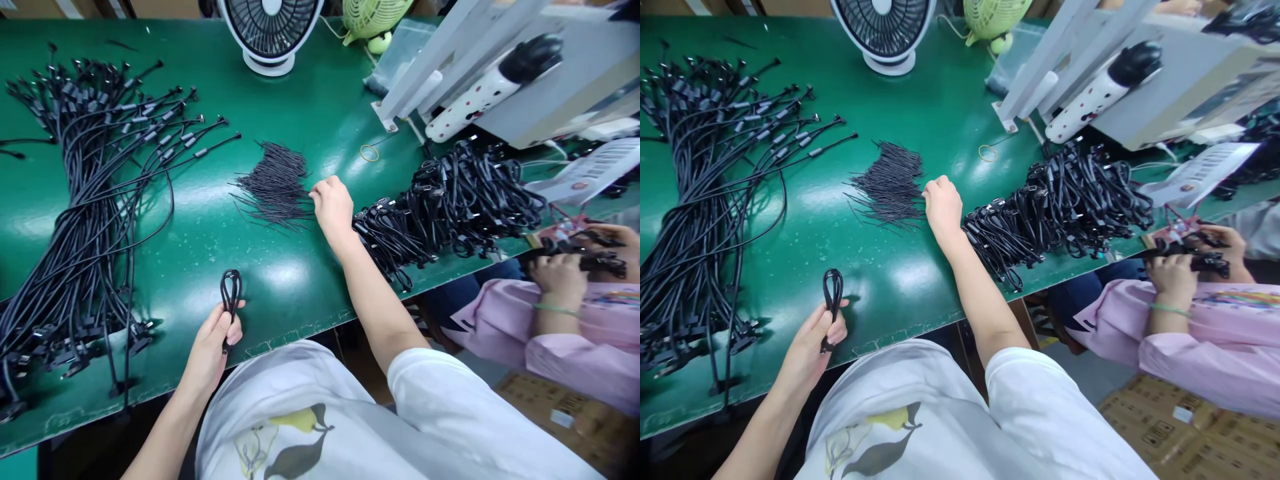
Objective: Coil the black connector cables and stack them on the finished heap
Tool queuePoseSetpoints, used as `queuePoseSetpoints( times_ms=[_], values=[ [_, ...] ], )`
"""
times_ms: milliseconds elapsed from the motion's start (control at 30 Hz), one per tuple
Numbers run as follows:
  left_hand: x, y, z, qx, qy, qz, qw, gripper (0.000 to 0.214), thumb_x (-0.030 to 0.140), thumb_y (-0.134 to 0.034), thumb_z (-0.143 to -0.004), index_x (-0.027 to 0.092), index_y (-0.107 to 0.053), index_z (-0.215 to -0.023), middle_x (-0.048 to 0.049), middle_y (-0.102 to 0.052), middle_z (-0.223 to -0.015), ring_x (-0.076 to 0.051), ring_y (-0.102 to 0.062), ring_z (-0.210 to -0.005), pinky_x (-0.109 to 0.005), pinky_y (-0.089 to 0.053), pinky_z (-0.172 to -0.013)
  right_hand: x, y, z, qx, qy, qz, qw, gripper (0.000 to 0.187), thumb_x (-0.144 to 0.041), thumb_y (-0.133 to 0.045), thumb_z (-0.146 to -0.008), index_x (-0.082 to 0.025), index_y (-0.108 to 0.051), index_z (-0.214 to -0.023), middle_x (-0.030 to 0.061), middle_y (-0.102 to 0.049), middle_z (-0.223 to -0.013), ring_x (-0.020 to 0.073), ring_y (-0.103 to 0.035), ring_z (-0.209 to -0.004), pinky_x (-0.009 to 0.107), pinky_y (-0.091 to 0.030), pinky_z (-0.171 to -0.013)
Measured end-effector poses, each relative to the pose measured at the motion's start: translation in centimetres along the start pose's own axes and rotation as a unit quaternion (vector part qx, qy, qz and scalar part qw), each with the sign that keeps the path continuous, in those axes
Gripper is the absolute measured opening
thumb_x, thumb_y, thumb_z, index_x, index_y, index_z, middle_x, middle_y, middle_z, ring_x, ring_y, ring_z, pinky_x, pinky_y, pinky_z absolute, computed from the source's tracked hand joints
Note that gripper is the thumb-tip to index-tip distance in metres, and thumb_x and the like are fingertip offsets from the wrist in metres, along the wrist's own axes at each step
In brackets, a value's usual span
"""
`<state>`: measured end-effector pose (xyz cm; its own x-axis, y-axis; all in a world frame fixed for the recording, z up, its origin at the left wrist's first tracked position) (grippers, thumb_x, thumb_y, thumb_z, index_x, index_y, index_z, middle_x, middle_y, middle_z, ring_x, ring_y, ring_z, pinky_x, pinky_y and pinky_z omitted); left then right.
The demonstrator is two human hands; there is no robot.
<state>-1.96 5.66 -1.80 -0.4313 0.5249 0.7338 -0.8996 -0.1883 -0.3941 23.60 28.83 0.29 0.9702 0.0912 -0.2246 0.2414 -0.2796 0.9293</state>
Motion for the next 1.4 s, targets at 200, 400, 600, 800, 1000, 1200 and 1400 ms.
queuePoseSetpoints(
  times_ms=[200, 400, 600, 800, 1000, 1200, 1400],
  values=[
    [0.6, -1.0, 0.7, -0.015, -0.019, -0.013, 1.000, 0.043, 0.045, -0.064, -0.087, 0.011, -0.064, -0.113, 0.0037, -0.038, -0.064, -0.008, -0.033, -0.057, -0.024, -0.025, -0.056, -0.7, 3.3, 1.7, 0.031, -0.008, -0.069, 0.997, 0.021, -0.024, -0.044, -0.096, -0.016, -0.063, -0.094, 0.0117, -0.063, -0.097, 0.0225, -0.057, -0.088, 0.036, -0.045, -0.083],
    [1.4, -4.0, 1.0, -0.064, -0.050, 0.037, 0.996, 0.053, 0.045, -0.066, -0.085, 0.014, -0.055, -0.126, 0.0053, -0.038, -0.063, -0.008, -0.030, -0.055, -0.023, -0.025, -0.054, -8.0, 4.9, 10.9, -0.116, 0.120, -0.377, 0.911, 0.014, -0.023, -0.054, -0.093, -0.019, -0.065, -0.086, 0.0019, -0.066, -0.086, 0.0141, -0.061, -0.083, 0.026, -0.046, -0.079],
    [1.1, -3.6, 1.0, -0.017, -0.103, -0.042, 0.994, 0.039, 0.048, -0.062, -0.085, 0.013, -0.063, -0.103, 0.0042, -0.039, -0.063, -0.010, -0.033, -0.057, -0.024, -0.029, -0.055, -12.8, 5.8, 17.3, -0.132, 0.332, -0.225, 0.906, 0.021, -0.017, -0.042, -0.097, -0.013, -0.063, -0.094, 0.0072, -0.062, -0.085, 0.0152, -0.055, -0.076, 0.027, -0.041, -0.069],
    [0.9, -2.4, 1.1, 0.058, -0.194, -0.201, 0.958, 0.023, 0.036, -0.056, -0.086, 0.015, -0.064, -0.092, -0.0006, -0.056, -0.073, -0.015, -0.046, -0.071, -0.026, -0.038, -0.069, -14.4, 7.7, 17.2, 0.027, 0.582, -0.053, 0.811, 0.026, -0.011, -0.037, -0.097, -0.014, -0.063, -0.097, 0.0092, -0.065, -0.102, 0.0189, -0.055, -0.093, 0.034, -0.040, -0.078],
    [0.7, -2.1, 1.4, -0.018, -0.131, -0.151, 0.980, 0.018, 0.032, -0.064, -0.076, 0.017, -0.055, -0.072, 0.0052, -0.040, -0.058, -0.010, -0.032, -0.056, -0.024, -0.028, -0.055, -15.5, 8.7, 16.8, 0.042, 0.687, -0.003, 0.725, 0.026, -0.011, -0.038, -0.096, -0.013, -0.063, -0.088, 0.0089, -0.062, -0.089, 0.0194, -0.054, -0.085, 0.037, -0.041, -0.085],
    [0.5, -2.0, 2.2, -0.120, -0.011, -0.048, 0.992, 0.033, 0.037, -0.074, -0.069, 0.016, -0.049, -0.068, 0.0073, -0.035, -0.058, -0.005, -0.028, -0.051, -0.022, -0.022, -0.051, -15.8, 10.4, 17.2, 0.009, 0.740, 0.035, 0.672, 0.031, -0.007, -0.033, -0.096, -0.014, -0.063, -0.090, 0.0076, -0.059, -0.083, 0.0184, -0.049, -0.074, 0.035, -0.040, -0.073],
    [-0.2, -2.4, 2.4, -0.100, 0.064, 0.021, 0.993, 0.026, 0.024, -0.078, -0.060, 0.014, -0.054, -0.064, 0.0061, -0.041, -0.055, -0.005, -0.033, -0.049, -0.020, -0.023, -0.049, -16.5, 10.6, 17.8, 0.006, 0.751, 0.083, 0.655, 0.032, -0.003, -0.037, -0.090, -0.013, -0.064, -0.077, 0.0060, -0.048, -0.068, 0.0187, -0.041, -0.063, 0.035, -0.030, -0.057]
  ],
)
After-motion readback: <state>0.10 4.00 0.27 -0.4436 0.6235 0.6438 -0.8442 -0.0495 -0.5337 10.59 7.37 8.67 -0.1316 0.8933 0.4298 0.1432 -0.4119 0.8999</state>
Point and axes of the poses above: each hand's wrist, its own z-axis away from the middle knuckle, its own y-axis out of the back of the hand, x = y × z, the point moved 4 cm from there along -z, towards the middle knuckle
